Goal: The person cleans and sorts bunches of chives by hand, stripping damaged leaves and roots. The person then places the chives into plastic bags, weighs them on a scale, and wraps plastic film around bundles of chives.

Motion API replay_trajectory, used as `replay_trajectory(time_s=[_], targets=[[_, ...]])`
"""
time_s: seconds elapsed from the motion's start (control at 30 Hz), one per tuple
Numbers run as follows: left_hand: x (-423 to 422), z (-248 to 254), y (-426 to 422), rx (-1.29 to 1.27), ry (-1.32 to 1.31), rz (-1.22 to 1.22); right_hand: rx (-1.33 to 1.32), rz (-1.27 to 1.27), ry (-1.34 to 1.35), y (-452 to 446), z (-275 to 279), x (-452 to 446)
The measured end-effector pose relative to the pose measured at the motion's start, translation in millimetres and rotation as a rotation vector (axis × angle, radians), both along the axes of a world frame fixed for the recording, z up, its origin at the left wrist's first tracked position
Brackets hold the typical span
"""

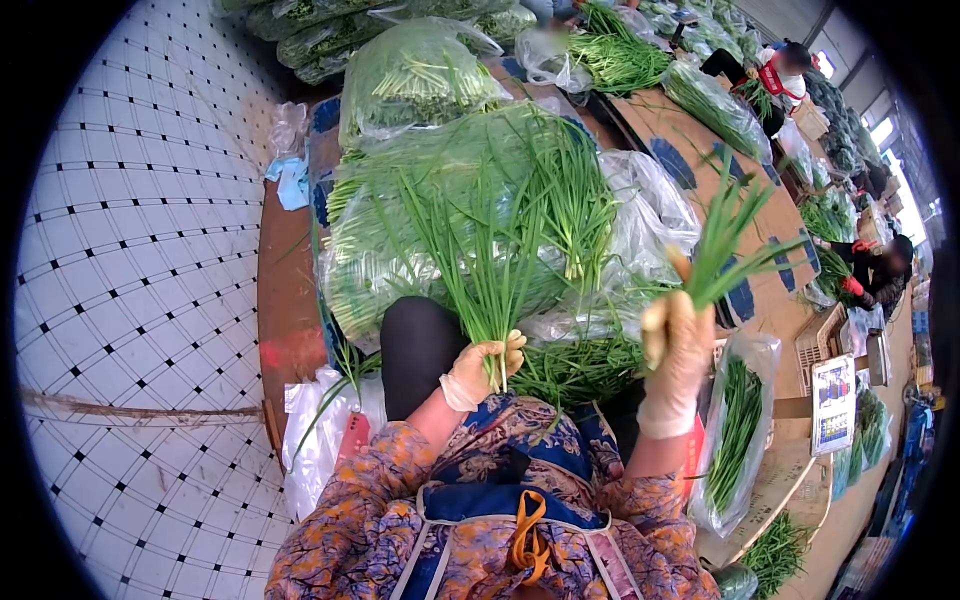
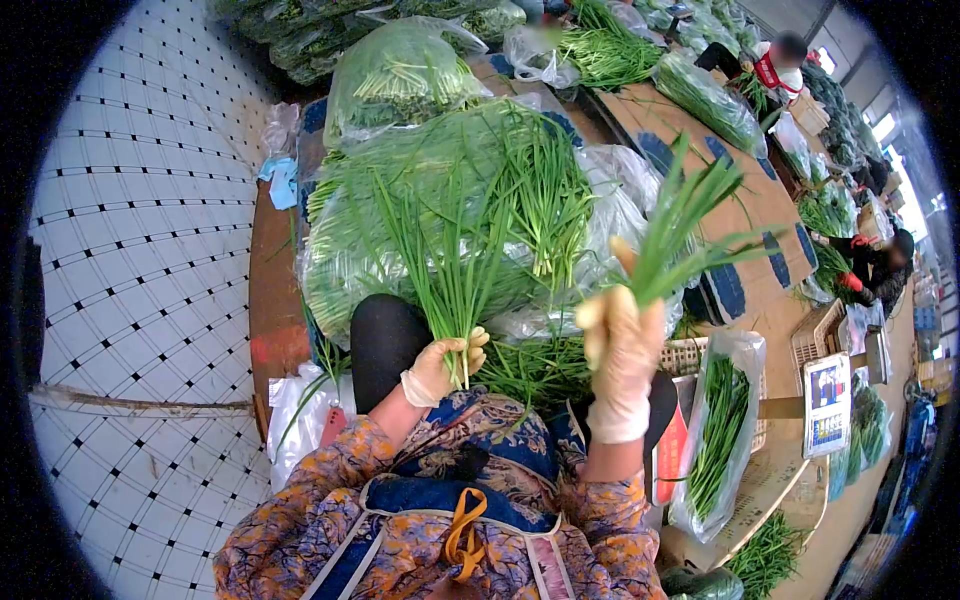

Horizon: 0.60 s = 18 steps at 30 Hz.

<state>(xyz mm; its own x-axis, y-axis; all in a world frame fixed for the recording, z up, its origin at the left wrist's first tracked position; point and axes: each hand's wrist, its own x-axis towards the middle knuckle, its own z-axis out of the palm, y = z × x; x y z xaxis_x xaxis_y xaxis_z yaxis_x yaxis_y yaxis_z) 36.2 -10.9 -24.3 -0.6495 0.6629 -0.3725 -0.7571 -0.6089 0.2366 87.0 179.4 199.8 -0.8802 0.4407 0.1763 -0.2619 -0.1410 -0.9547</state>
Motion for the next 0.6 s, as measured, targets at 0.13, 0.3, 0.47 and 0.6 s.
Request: replay_trajectory(time_s=[0.13, 0.3, 0.47, 0.6], targets=[[4.9, 5.3, 7.8, -0.044, 0.014, 0.025, 0.355, 0.264, -0.395, -32.6, -59.7, -44.8], [10.6, -1.9, 7.1, -0.233, 0.08, 0.095, 0.21, 0.364, -0.641, -57.5, -152.1, -74.6], [9.8, 2.8, 10.7, -0.32, 0.098, 0.108, 0.482, 0.238, -0.622, -65.5, -153.6, -86.8], [5.8, 8.7, 8.1, -0.03, 0.132, 0.106, 1.014, 0.194, -0.342, -68.5, -131.3, -72.1]])
